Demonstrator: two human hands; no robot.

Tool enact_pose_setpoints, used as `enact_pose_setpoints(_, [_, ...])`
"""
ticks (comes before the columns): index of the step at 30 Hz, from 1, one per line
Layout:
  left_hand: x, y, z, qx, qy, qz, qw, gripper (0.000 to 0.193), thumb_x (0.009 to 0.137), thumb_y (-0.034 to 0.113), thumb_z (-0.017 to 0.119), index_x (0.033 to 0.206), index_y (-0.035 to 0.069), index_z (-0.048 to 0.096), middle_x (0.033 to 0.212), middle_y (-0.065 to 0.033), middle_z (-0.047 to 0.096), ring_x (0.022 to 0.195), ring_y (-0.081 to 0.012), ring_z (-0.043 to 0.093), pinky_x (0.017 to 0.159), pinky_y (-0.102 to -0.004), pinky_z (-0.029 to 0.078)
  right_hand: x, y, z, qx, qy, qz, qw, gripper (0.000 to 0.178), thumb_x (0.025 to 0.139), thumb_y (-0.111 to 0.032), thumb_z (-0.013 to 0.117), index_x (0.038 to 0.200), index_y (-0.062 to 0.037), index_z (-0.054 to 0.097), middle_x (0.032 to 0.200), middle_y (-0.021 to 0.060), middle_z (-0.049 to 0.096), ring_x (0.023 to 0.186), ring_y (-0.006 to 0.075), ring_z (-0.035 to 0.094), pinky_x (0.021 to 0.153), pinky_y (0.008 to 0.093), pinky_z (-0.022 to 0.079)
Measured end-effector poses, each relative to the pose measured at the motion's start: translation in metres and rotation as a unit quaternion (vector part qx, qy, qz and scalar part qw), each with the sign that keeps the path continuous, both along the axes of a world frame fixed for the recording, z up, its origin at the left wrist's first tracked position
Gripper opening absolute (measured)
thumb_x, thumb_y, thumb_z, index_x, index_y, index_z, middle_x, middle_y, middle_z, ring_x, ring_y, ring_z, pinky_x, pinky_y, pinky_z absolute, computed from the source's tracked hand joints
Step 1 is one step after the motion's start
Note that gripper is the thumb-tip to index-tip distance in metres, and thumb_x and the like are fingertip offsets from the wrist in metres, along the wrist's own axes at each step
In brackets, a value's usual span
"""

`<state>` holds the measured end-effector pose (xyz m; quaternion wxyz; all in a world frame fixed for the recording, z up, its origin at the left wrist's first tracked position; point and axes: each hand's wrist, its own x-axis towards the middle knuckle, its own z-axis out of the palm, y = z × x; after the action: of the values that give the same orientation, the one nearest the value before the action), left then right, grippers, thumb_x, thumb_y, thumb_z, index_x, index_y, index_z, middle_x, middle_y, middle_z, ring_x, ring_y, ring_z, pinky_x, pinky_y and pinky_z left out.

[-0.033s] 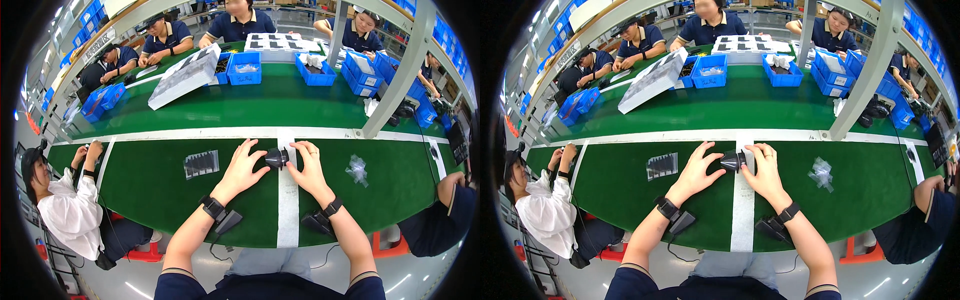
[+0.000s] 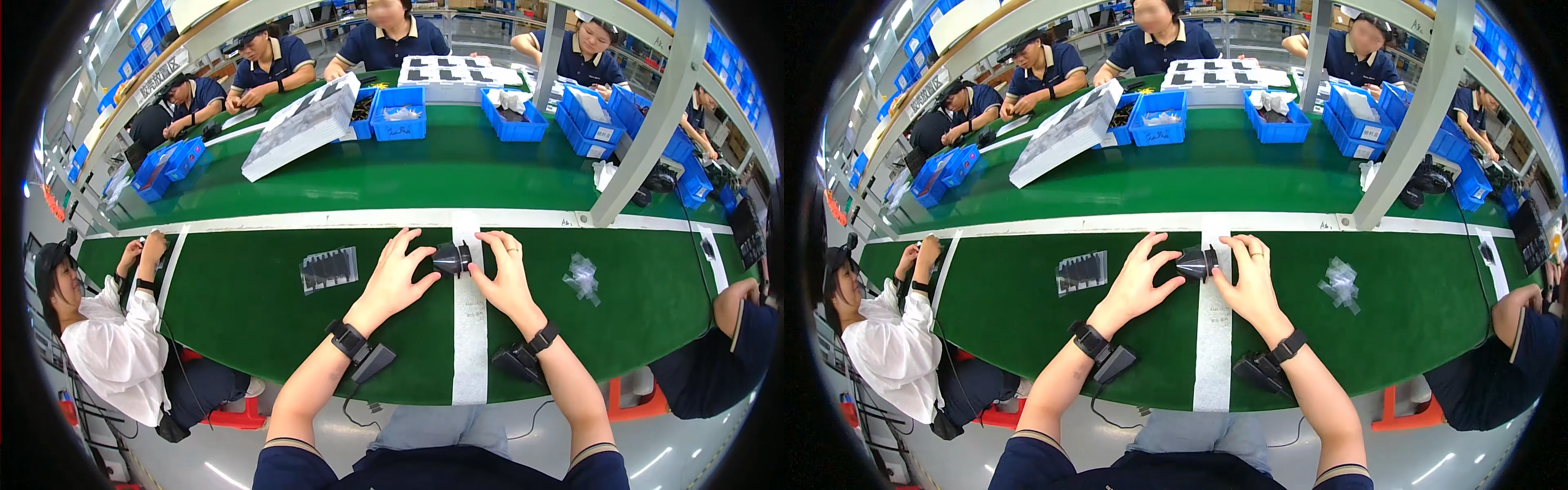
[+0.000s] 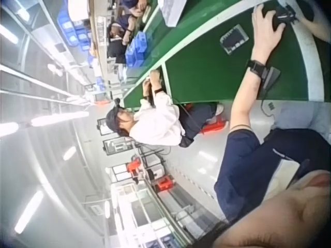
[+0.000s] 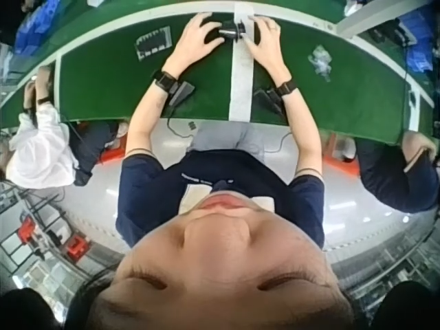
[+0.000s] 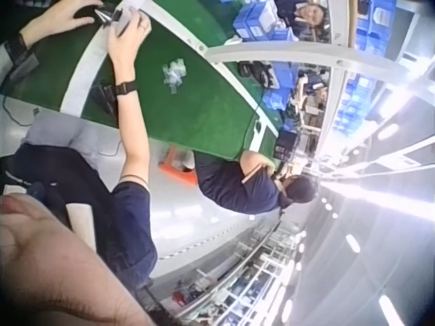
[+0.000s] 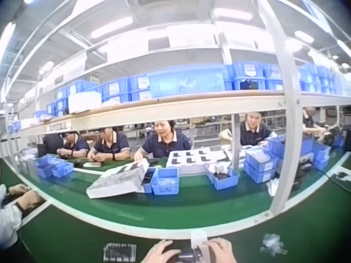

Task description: Manually assembling small plastic and metal electronic components on a factory production line.

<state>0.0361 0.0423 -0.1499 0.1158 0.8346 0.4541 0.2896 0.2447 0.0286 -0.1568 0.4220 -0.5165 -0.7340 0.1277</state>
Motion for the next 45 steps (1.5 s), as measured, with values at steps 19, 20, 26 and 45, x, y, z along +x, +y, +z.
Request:
enact_pose_setpoints(19, [0.006,0.005,0.012,0.016,-0.098,-0.060,0.993,0.034,0.073,0.014,0.070,0.105,0.007,0.059,0.124,-0.0128,0.046,0.119,-0.0314,0.043,0.098,-0.0395,0.038,0.000,0.006,0.008,-0.038,0.072,0.099,0.992,0.067,0.073,-0.019,0.068,0.131,-0.0049,0.037,0.109,0.0188,0.051,0.106,0.0319,0.048,0.094,0.0402,0.037])
enact_pose_setpoints(20, [0.006,0.004,0.012,0.014,-0.096,-0.058,0.994,0.035,0.073,0.013,0.070,0.106,0.007,0.059,0.124,-0.0126,0.046,0.119,-0.0311,0.044,0.098,-0.0390,0.038,0.001,0.006,0.008,-0.028,0.059,0.108,0.992,0.068,0.072,-0.018,0.069,0.131,-0.0052,0.037,0.108,0.0191,0.052,0.105,0.0316,0.049,0.093,0.0398,0.038])
enact_pose_setpoints(26, [0.003,0.004,0.011,0.004,-0.102,-0.055,0.993,0.036,0.073,0.011,0.069,0.107,0.007,0.058,0.123,-0.0128,0.046,0.118,-0.0309,0.045,0.098,-0.0388,0.039,0.000,0.007,0.006,-0.026,0.052,0.111,0.992,0.065,0.070,-0.011,0.069,0.128,-0.0062,0.041,0.112,0.0186,0.054,0.101,0.0319,0.052,0.090,0.0392,0.042])
enact_pose_setpoints(45, [0.006,0.002,0.013,-0.015,-0.153,-0.076,0.985,0.049,0.074,0.010,0.069,0.119,0.005,0.049,0.117,-0.0143,0.051,0.110,-0.0283,0.051,0.094,-0.0353,0.041,-0.004,0.006,0.005,0.001,0.106,0.117,0.987,0.030,0.074,0.001,0.061,0.102,-0.0075,0.059,0.076,0.0072,0.057,0.073,0.0214,0.055,0.067,0.0301,0.044])
